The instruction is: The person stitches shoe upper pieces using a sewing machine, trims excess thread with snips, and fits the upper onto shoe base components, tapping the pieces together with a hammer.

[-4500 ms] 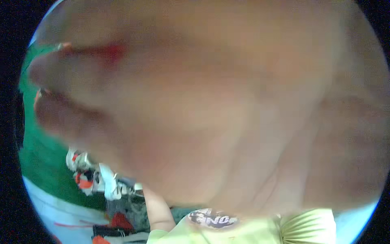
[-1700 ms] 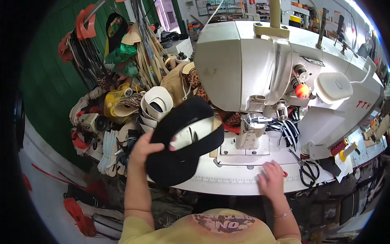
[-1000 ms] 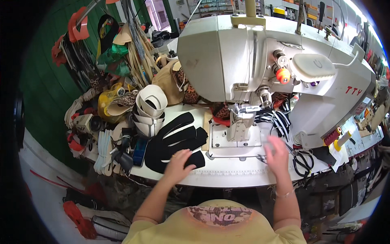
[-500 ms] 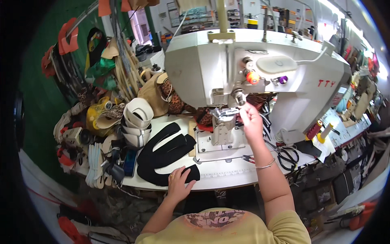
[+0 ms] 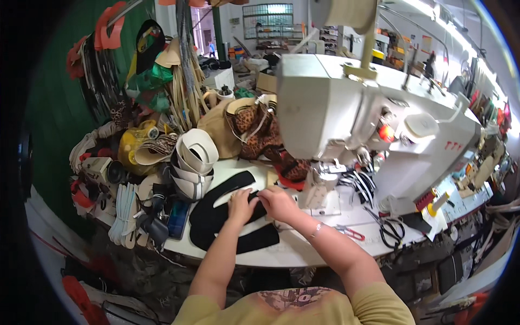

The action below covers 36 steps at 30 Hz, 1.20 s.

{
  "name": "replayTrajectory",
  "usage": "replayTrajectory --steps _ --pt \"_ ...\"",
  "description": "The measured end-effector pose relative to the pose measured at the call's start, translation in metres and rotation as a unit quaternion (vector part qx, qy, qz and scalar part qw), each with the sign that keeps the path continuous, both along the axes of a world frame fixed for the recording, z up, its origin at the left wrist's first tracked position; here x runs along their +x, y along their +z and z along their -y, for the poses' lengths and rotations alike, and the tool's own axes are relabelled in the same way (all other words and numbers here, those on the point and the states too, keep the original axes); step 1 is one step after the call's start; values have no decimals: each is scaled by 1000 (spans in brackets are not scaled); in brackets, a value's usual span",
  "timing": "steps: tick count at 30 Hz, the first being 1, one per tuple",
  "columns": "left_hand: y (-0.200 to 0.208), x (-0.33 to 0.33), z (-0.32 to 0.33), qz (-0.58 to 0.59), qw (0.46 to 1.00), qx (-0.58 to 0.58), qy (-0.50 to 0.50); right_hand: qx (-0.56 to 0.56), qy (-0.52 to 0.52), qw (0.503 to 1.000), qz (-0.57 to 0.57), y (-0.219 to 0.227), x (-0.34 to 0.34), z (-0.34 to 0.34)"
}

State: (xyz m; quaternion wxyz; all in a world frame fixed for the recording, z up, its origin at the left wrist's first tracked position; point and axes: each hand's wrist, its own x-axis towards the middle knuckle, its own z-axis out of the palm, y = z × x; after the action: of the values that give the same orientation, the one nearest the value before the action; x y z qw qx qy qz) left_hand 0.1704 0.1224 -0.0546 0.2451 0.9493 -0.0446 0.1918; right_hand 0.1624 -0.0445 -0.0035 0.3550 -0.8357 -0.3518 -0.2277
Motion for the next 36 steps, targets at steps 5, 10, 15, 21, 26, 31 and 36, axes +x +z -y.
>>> replayTrajectory --steps 5,10,15,21,26,31,36 --pt "-3 -7 -1 9 1000 -2 20 -69 -25 997 -19 -21 94 -50" --pt "1 1 -2 -72 997 -11 -34 -217 39 969 -111 -32 144 -57" --pt "20 -1 -2 -17 992 -123 -28 -303 -68 942 -128 -2 136 -51" --pt "55 -12 -25 213 939 -268 -24 96 -49 991 -73 51 58 -32" --pt "113 -52 7 155 945 -260 -127 274 69 858 -430 72 -23 34" --pt "113 -66 46 145 932 -237 -233 336 80 811 -473 56 -58 70" --pt "96 -63 64 235 924 -142 -267 211 -66 952 -210 27 -53 92"
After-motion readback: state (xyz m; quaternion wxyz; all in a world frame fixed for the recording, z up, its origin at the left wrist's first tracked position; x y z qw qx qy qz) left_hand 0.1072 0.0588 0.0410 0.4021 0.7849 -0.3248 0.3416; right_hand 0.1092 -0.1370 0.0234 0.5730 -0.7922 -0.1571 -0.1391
